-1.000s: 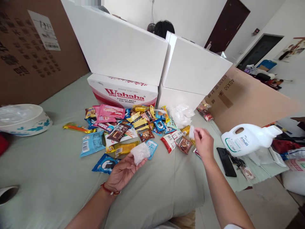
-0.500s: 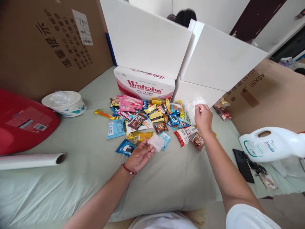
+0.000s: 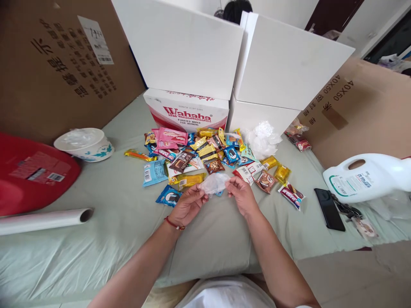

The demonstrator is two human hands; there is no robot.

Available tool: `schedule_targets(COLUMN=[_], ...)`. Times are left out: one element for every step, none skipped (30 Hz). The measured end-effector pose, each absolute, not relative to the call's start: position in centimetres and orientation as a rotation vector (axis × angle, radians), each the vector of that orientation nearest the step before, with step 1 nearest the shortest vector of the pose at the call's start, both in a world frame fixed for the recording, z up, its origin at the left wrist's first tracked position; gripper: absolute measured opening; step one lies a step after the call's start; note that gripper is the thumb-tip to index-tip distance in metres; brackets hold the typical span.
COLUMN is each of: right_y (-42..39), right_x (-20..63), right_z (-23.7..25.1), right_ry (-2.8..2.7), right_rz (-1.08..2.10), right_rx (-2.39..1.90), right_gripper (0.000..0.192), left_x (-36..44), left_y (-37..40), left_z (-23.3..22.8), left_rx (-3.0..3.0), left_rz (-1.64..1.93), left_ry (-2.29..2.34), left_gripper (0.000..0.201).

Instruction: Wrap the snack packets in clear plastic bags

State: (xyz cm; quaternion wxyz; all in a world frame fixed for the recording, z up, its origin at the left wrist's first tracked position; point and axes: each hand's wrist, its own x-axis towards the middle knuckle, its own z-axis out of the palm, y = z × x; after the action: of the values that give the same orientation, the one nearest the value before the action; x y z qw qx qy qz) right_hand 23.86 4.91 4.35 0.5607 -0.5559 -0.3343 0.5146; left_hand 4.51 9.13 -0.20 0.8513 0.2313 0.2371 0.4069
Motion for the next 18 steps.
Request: schedule_targets(right_y=[4.7, 4.4, 4.1, 3.8, 3.6, 3.3, 3.2, 3.0, 2.9, 2.8, 2.8, 2.8, 2.7, 2.7, 2.7, 2.6, 2.5, 2.4], right_x=[24.2, 24.5, 24.6, 24.6, 24.5, 24.3, 24.0, 23.7, 23.3, 23.0, 22.7, 22.5, 22.4, 22.4, 22.5, 22.6, 22.8, 23.0], right_z=[4.4, 4.4, 4.4, 4.3, 4.2, 4.1, 4.0, 3.9, 3.8, 3.7, 3.7, 3.6, 3.5, 3.4, 3.3, 3.1, 2.9, 2.8], right_ry=[-0.710, -0.642, -0.583, -0.529, -0.476, -0.424, -0.378, -0.343, -0.321, -0.309, -0.301, -0.291, -0.280, -0.271, -0.277, -0.312, -0.367, -0.428], right_rz=[1.241, 1.274, 1.309, 1.341, 1.364, 1.382, 1.398, 1.415, 1.437, 1.466, 1.499, 1.534, 1.565, 1.587, 1.592, 1.572, 1.530, 1.475], right_rx=[-1.284, -1.255, -1.225, -1.194, -1.165, -1.138, -1.116, -1.099, -1.084, -1.069, -1.049, -1.021, -0.989, -0.964, -0.962, -1.005, -1.084, -1.176], right_gripper=[0.037, 0.037, 0.038, 0.038, 0.038, 0.038, 0.038, 0.037, 0.037, 0.036, 0.034, 0.033, 0.032, 0.032, 0.032, 0.032, 0.033, 0.035], left_x=[4.4, 4.3, 4.3, 4.3, 4.3, 4.4, 4.6, 4.8, 5.0, 5.2, 5.4, 5.5, 5.6, 5.5, 5.4, 5.3, 5.1, 5.0], left_y=[9.2, 9.1, 9.1, 8.9, 8.8, 8.5, 8.3, 8.1, 8.0, 7.9, 7.9, 8.0, 8.1, 8.3, 8.5, 8.7, 8.9, 9.0], left_z=[-0.1, -0.1, 0.1, 0.2, 0.3, 0.4, 0.5, 0.5, 0.4, 0.2, -0.1, -0.3, -0.6, -0.8, -0.9, -0.8, -0.7, -0.5], left_rx=[0.473, 0.463, 0.460, 0.466, 0.485, 0.519, 0.570, 0.636, 0.709, 0.778, 0.837, 0.878, 0.898, 0.895, 0.877, 0.849, 0.813, 0.775], left_rz=[0.864, 0.867, 0.866, 0.864, 0.865, 0.877, 0.896, 0.914, 0.926, 0.933, 0.934, 0.934, 0.938, 0.947, 0.957, 0.967, 0.978, 0.989], left_ry=[0.486, 0.471, 0.456, 0.442, 0.432, 0.428, 0.433, 0.446, 0.466, 0.495, 0.535, 0.582, 0.632, 0.679, 0.713, 0.729, 0.729, 0.719], left_gripper=[0.031, 0.030, 0.030, 0.029, 0.030, 0.032, 0.036, 0.043, 0.053, 0.061, 0.064, 0.060, 0.053, 0.046, 0.042, 0.041, 0.041, 0.041])
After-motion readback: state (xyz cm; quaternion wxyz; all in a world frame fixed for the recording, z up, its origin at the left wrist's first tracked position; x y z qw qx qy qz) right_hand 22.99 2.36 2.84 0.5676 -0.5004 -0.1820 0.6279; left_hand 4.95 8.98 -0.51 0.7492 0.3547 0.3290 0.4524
